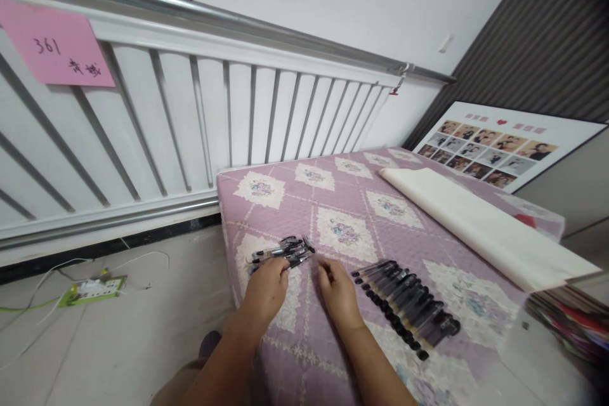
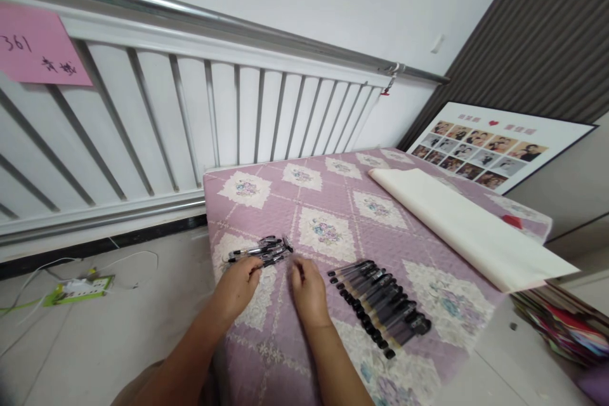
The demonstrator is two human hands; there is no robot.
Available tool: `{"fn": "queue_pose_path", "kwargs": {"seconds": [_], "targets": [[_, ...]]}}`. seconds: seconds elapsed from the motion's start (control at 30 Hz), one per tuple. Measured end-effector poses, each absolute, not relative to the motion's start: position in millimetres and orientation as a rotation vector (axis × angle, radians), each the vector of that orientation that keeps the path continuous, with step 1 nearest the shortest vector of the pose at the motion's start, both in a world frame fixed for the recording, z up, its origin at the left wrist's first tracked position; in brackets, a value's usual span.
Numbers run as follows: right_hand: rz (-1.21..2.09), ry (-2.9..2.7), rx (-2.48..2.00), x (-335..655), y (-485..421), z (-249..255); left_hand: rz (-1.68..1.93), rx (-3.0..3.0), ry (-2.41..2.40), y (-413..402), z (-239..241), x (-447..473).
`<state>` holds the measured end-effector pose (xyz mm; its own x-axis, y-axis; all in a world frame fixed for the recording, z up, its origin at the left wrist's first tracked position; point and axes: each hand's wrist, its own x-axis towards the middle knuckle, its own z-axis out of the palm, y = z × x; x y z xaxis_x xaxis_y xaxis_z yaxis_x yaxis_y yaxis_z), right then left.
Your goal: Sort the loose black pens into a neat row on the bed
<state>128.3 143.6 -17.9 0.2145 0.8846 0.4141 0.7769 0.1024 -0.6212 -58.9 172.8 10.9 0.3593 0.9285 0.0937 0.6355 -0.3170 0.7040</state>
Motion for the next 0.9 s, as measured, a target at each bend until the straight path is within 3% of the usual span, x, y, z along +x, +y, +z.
{"fn": "queue_pose_path", "kwargs": {"seconds": [0.53, 0.9], "targets": [[0.277, -1.471, -1.902, 140.4, 212.8, -16.8, 0.615, 2.052, 1.387, 175.4, 20.4, -60.1], [0.703, -1.199, -1.529, 143.7, 129.0, -18.3, 0.597, 2.115, 1.334, 176.1, 15.5, -57.9]]}}
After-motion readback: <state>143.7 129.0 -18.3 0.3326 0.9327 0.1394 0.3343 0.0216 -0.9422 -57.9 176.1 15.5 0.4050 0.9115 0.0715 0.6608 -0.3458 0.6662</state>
